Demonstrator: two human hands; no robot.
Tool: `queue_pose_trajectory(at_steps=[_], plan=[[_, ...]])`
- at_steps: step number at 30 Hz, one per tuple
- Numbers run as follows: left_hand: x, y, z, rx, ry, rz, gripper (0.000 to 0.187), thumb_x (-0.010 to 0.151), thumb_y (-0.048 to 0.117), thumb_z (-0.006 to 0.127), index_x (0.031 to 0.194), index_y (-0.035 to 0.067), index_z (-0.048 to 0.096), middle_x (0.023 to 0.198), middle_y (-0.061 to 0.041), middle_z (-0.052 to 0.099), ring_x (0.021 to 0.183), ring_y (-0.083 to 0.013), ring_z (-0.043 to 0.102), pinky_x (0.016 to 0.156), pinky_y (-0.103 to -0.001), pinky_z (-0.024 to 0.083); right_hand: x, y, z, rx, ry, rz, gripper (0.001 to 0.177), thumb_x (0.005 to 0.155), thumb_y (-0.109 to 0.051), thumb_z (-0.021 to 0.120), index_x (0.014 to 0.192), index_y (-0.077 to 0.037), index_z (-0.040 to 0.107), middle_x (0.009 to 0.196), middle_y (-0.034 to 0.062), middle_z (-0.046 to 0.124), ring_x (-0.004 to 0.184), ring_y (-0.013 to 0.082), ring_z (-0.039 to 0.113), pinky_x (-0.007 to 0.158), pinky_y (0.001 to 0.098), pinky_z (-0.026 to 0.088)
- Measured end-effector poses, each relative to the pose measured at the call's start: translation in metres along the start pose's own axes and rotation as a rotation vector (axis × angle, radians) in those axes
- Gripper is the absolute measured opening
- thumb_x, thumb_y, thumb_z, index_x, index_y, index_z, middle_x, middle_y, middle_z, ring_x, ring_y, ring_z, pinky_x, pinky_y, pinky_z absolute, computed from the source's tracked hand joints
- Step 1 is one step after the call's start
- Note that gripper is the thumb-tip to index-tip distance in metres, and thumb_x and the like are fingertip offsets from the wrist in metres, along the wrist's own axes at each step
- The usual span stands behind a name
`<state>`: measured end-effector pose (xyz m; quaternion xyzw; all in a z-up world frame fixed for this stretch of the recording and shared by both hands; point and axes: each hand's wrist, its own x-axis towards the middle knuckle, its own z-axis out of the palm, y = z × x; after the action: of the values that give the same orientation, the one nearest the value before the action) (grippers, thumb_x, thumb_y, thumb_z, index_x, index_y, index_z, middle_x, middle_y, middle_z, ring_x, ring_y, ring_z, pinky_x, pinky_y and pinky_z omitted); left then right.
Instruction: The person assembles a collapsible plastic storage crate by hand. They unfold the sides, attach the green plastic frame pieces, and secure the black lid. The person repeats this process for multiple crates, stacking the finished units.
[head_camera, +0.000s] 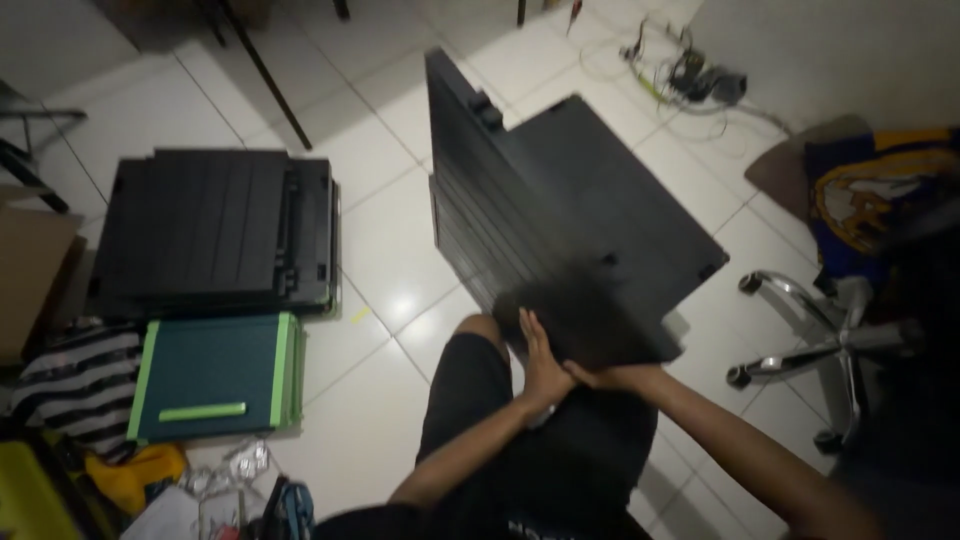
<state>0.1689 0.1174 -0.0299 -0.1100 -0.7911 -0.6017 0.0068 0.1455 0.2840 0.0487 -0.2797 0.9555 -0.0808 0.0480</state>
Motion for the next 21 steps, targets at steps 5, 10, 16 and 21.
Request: queue_pose_trajectory(at_steps=[5, 10, 16, 21], plan=[[-0.005, -0.009, 0.001, -0.011, -0.004, 0.076, 0.139, 0.087, 0.04, 0.083, 0.158, 0.009, -0.032, 0.17, -0.027, -0.028, 0.16, -0.0477, -0.014, 0.128, -0.056, 0.02, 0.002, 0.038, 0.053, 0.178, -0.354, 0.079, 0.061, 0.094, -0.046, 0.055, 0.135, -0.001, 0.057, 0.135, 0.0221, 0.06, 0.128, 0.0374, 0.056, 0.116, 0.0505, 0.034], [-0.003, -0.027, 0.01, -0.024, 0.021, 0.162, 0.136, 0.088, 0.041, 0.081, 0.157, 0.015, -0.033, 0.167, -0.028, -0.031, 0.158, -0.0502, -0.014, 0.124, -0.058, 0.029, 0.004, 0.041, 0.06, 0.031, -0.424, 0.086, 0.062, 0.097, -0.046, 0.054, 0.138, 0.0, 0.053, 0.134, 0.0219, 0.059, 0.129, 0.0332, 0.054, 0.121, 0.0508, 0.03], [-0.005, -0.029, 0.01, -0.077, 0.014, 0.165, 0.138, 0.086, 0.039, 0.086, 0.159, 0.022, -0.029, 0.167, -0.026, -0.033, 0.159, -0.0508, -0.014, 0.121, -0.06, 0.035, 0.01, 0.012, 0.013, 0.019, -0.323, 0.165, 0.057, 0.096, -0.044, 0.056, 0.136, -0.003, 0.055, 0.13, 0.0192, 0.06, 0.123, 0.0308, 0.055, 0.114, 0.0484, 0.034], [-0.004, -0.02, 0.003, -0.159, 0.004, 0.196, 0.141, 0.081, 0.031, 0.09, 0.161, 0.026, -0.026, 0.167, -0.024, -0.035, 0.159, -0.0495, -0.016, 0.124, -0.059, 0.033, 0.034, 0.003, -0.014, 0.056, -0.229, 0.16, 0.051, 0.096, -0.039, 0.056, 0.133, -0.005, 0.058, 0.122, 0.0175, 0.064, 0.114, 0.0285, 0.06, 0.106, 0.046, 0.04]])
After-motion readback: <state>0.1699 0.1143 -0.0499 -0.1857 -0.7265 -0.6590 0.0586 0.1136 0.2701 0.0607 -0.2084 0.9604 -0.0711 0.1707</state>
